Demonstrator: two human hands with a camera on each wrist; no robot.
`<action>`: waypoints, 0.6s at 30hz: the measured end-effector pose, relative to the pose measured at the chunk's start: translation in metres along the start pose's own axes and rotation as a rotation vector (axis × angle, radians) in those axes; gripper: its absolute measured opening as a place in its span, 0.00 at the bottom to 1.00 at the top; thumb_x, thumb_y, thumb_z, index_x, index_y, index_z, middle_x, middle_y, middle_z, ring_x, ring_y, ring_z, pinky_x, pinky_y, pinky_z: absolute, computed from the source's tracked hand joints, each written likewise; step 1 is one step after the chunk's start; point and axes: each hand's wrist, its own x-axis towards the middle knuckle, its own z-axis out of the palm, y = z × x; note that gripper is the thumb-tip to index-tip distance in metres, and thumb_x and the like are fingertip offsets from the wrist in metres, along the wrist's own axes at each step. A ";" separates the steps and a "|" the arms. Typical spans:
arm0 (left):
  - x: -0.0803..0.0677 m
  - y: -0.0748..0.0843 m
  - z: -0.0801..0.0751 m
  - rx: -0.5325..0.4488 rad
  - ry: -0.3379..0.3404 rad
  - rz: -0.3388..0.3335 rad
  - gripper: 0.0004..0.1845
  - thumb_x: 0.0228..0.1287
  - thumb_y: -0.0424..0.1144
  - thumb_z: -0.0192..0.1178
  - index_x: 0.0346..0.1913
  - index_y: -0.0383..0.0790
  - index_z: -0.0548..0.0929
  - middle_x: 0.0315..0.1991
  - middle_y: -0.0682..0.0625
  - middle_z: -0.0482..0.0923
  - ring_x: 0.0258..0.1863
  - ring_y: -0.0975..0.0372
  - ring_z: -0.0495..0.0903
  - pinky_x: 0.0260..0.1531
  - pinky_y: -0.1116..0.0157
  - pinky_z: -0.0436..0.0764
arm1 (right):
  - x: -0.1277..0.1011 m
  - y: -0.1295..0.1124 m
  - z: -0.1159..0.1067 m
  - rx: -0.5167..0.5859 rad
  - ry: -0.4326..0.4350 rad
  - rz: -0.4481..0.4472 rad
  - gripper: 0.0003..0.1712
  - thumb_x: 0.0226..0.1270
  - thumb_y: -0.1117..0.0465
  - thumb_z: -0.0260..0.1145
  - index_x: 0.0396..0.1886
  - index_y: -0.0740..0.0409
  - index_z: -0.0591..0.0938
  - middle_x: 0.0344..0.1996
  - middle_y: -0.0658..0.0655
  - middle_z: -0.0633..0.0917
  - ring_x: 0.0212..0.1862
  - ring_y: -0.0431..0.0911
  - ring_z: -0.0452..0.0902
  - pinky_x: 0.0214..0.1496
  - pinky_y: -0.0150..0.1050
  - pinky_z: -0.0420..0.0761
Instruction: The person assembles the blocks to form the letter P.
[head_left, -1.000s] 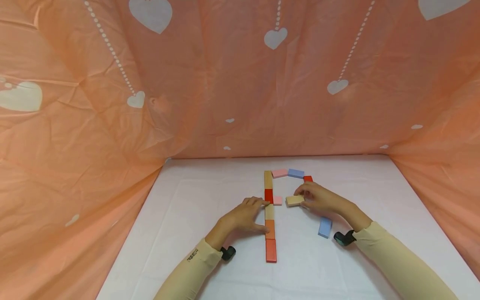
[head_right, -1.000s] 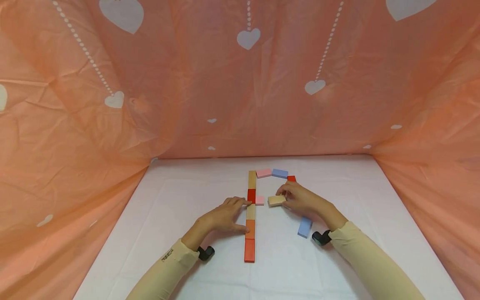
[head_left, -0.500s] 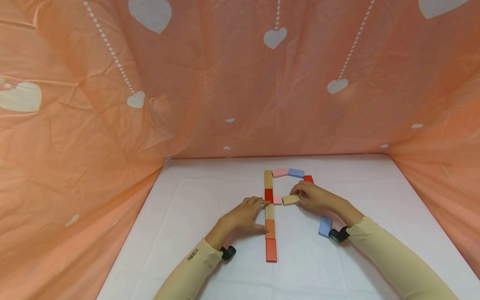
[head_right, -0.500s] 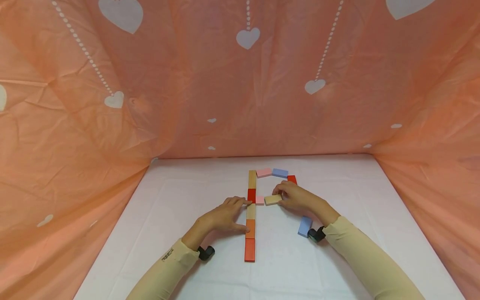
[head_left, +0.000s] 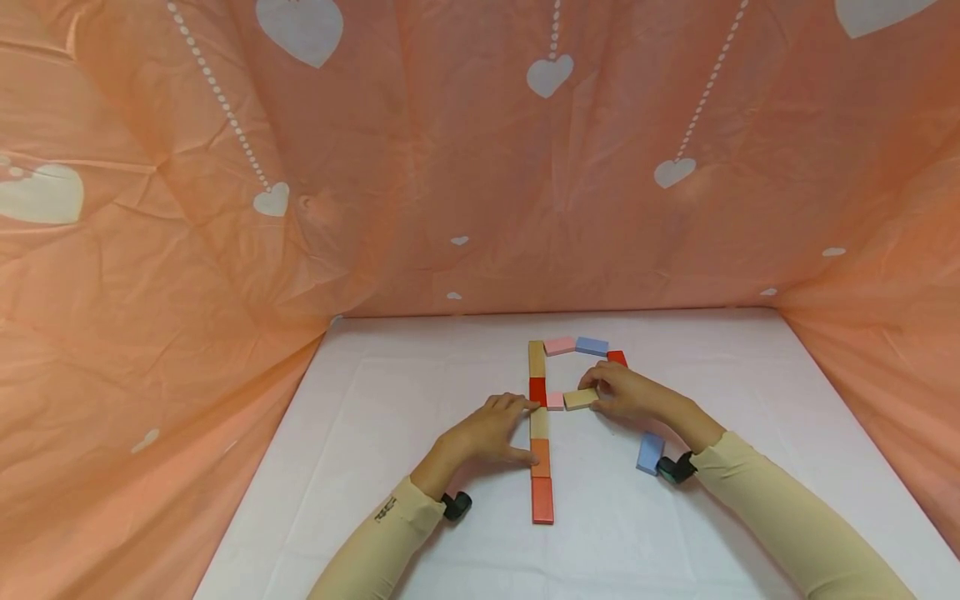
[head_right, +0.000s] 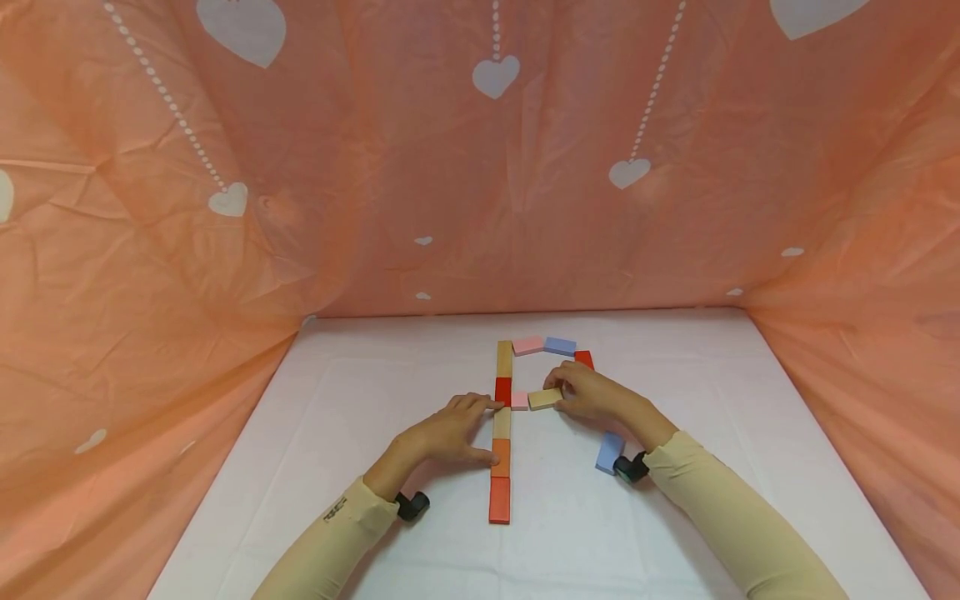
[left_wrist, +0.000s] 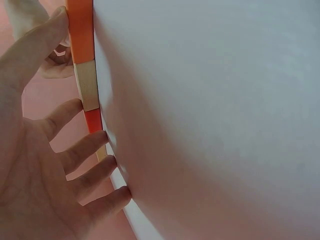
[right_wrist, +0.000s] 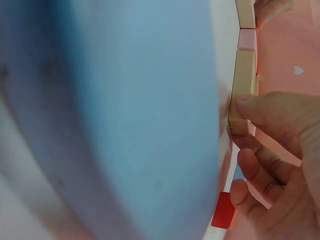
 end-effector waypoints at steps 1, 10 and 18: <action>0.000 0.000 0.000 -0.001 0.000 -0.001 0.50 0.62 0.61 0.76 0.82 0.48 0.67 0.78 0.43 0.66 0.76 0.48 0.67 0.76 0.50 0.71 | 0.000 0.000 0.000 0.000 0.000 0.000 0.15 0.67 0.68 0.76 0.52 0.59 0.86 0.44 0.52 0.83 0.47 0.47 0.74 0.54 0.43 0.81; -0.001 0.001 0.000 -0.005 -0.003 -0.005 0.49 0.63 0.61 0.76 0.82 0.48 0.67 0.78 0.44 0.66 0.76 0.48 0.66 0.76 0.50 0.71 | 0.000 -0.001 0.000 0.005 -0.005 0.018 0.15 0.68 0.67 0.76 0.52 0.59 0.86 0.43 0.51 0.82 0.47 0.47 0.74 0.55 0.42 0.82; 0.000 0.000 0.001 -0.001 0.002 -0.010 0.49 0.63 0.61 0.76 0.82 0.49 0.67 0.78 0.44 0.66 0.76 0.48 0.67 0.75 0.50 0.71 | -0.002 0.000 0.000 0.027 0.005 0.027 0.17 0.66 0.66 0.78 0.53 0.60 0.85 0.46 0.54 0.83 0.48 0.49 0.75 0.56 0.46 0.81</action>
